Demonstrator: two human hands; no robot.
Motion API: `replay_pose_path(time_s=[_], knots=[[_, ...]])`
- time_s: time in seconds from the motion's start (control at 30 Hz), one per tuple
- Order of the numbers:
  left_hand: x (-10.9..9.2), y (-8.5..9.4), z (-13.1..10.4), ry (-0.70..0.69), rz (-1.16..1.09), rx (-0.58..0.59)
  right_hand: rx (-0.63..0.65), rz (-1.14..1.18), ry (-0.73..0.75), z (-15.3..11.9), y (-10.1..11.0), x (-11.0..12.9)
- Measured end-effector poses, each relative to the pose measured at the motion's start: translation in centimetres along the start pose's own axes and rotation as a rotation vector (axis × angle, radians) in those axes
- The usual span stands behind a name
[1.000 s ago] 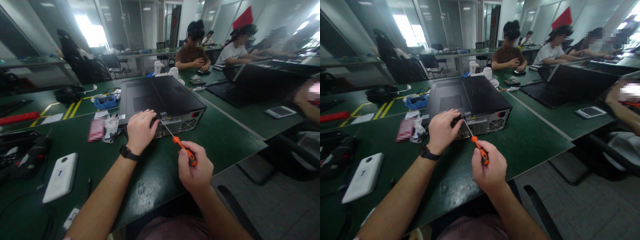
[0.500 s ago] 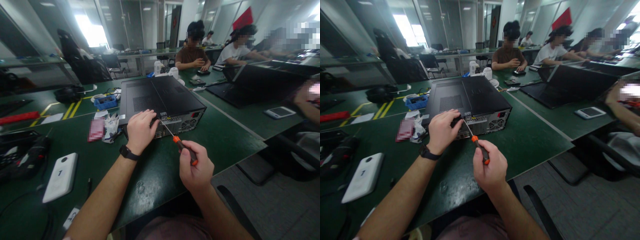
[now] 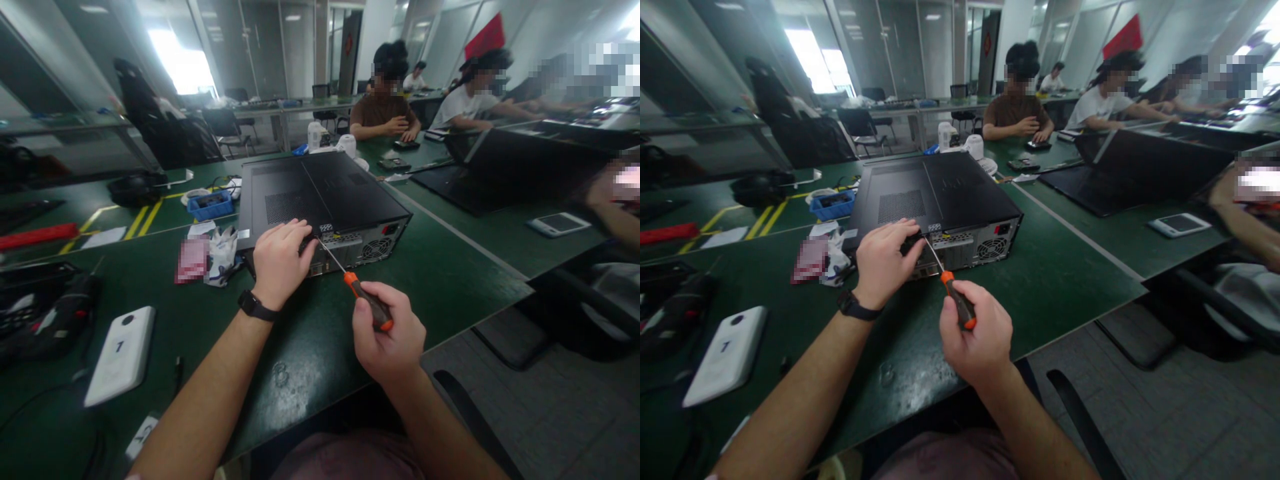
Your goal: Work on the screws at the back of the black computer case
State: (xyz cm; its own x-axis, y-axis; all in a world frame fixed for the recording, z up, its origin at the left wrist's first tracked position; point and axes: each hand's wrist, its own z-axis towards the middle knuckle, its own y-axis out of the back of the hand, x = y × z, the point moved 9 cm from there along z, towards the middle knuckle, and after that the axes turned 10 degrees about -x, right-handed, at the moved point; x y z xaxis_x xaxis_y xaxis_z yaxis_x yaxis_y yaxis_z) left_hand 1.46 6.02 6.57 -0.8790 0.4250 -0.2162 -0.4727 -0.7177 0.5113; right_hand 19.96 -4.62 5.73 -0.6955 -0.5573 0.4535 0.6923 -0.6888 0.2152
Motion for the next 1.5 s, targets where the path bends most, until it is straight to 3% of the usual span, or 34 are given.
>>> replay_pose_path(time_s=[0.17,0.37,0.57,0.67,0.9,1.5], knots=[[-0.03,0.07,0.04,0.003,-0.007,-0.003,0.028,0.035,-0.051,-0.05,-0.06,-0.44],[-0.12,0.08,0.17,0.014,-0.006,0.010,0.032,0.124,0.006,0.05,-0.20,0.01],[-0.19,0.21,0.16,-0.003,-0.012,-0.002,-0.007,0.015,-0.027,-0.31,0.14,-0.66],[-0.17,0.23,0.16,-0.010,0.004,-0.004,0.015,0.023,-0.062,-0.32,0.05,-0.86],[-0.01,0.00,0.03,0.009,0.008,0.014,0.001,0.037,0.012,-0.14,-0.06,0.09],[-0.17,0.15,0.14,-0.001,-0.005,0.003,-0.012,-0.010,-0.059,-0.46,0.10,-0.60]])
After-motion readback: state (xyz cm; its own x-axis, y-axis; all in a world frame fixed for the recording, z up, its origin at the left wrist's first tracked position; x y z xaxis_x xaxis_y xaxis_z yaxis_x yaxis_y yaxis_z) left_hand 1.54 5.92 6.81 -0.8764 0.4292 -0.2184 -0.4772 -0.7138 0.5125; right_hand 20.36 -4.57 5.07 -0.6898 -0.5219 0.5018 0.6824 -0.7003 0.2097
